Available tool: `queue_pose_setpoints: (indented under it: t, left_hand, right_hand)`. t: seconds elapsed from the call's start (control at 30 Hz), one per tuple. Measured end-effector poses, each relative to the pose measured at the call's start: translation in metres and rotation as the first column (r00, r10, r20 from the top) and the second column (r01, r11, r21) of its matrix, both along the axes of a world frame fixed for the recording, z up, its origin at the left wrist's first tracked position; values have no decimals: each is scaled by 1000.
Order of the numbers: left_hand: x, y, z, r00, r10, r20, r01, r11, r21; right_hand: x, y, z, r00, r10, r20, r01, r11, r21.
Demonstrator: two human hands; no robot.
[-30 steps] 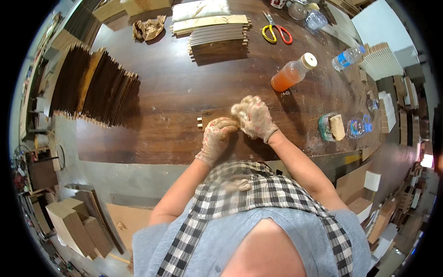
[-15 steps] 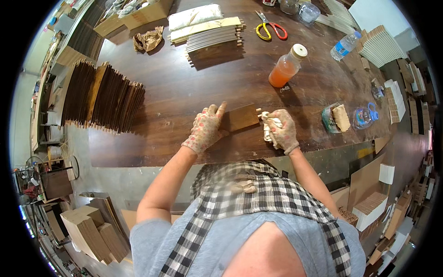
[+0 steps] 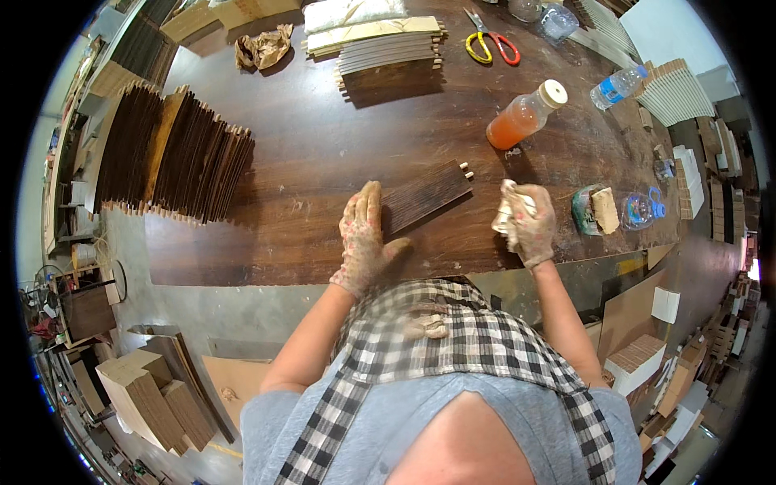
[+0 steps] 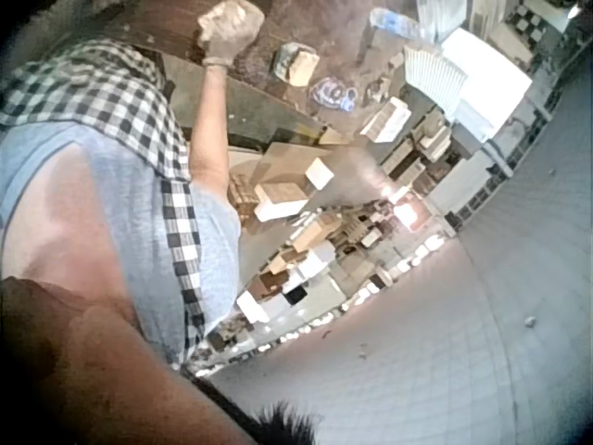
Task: The person applies a liquid from a bottle to a cloth and wipes down various dark wooden slats and component pieces by hand, handling them one at a time and turning them over to coat all sides.
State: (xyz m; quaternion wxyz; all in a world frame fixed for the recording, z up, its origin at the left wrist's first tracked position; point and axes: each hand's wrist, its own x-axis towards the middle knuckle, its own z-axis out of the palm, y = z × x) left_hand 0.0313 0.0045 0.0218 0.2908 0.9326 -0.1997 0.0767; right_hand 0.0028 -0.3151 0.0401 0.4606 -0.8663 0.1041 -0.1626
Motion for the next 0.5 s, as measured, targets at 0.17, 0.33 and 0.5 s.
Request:
queue_pose_setpoints:
  t: [0.17, 0.33, 0.5]
  left_hand:
    - [12, 8, -55, 997, -55, -60, 41, 976, -216]
    - [9, 5, -31, 995, -73, -65, 46, 938, -343]
    - [14, 5, -26, 988, -127, -85, 92, 940, -328]
  right_hand:
    - [58, 145, -10, 808, 526, 264, -412, 826, -384]
    - [70, 132, -53, 892, 399, 212, -233, 809, -540]
    - [68, 0, -61, 994, 68, 86, -15, 859, -512]
